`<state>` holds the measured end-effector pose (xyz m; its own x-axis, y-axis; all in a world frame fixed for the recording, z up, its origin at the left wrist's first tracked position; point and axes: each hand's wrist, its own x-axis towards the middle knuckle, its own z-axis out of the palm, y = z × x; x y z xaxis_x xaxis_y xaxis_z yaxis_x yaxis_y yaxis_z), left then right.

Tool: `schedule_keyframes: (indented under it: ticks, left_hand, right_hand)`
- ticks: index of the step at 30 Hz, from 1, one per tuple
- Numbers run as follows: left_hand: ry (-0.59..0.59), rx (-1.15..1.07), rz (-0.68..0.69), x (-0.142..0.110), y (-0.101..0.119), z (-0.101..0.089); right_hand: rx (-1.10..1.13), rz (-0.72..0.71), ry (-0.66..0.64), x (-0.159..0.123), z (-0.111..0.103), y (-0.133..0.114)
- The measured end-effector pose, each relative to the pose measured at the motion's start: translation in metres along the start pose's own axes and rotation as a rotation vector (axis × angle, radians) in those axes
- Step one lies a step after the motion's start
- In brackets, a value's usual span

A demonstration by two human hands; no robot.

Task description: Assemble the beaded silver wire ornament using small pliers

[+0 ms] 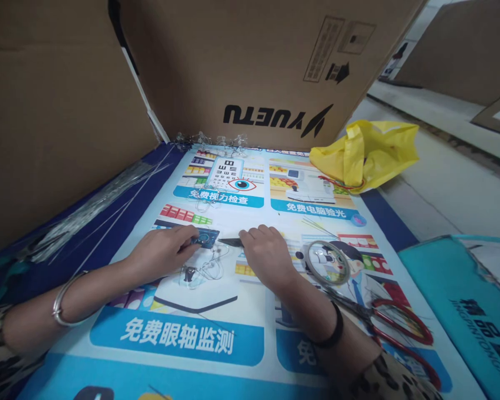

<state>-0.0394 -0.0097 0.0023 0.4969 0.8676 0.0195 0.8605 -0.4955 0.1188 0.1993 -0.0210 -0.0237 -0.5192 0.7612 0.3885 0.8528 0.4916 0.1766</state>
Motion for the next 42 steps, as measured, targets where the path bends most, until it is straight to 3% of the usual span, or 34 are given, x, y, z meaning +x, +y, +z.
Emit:
schedule_keyframes:
  ticks: [6, 13, 19, 23, 35, 42]
  left_hand:
    - [-0.051, -0.158, 0.031, 0.000, -0.003, -0.013]
    - [-0.007, -0.346, 0.114, 0.018, -0.002, -0.026]
    - [-0.025, -0.516, 0.225, 0.040, 0.004, -0.018]
    - [-0.068, -0.611, 0.195, 0.043, 0.001, -0.008]
    - [0.093, -0.293, 0.341, 0.038, 0.001, -0.002]
    - [0.035, -0.269, 0.297, 0.035, 0.000, -0.007]
  right_hand:
    - [0.000, 0.010, -0.018, 0.001, 0.001, 0.003]
    - [0.017, 0.036, -0.034, 0.002, 0.004, 0.007]
    - [0.019, 0.042, -0.054, 0.003, 0.003, 0.008]
    - [0.021, 0.048, -0.054, 0.003, 0.005, 0.008]
    - [-0.038, 0.089, -0.104, -0.007, -0.014, 0.010]
    - [-0.079, -0.074, -0.123, -0.001, -0.027, -0.014]
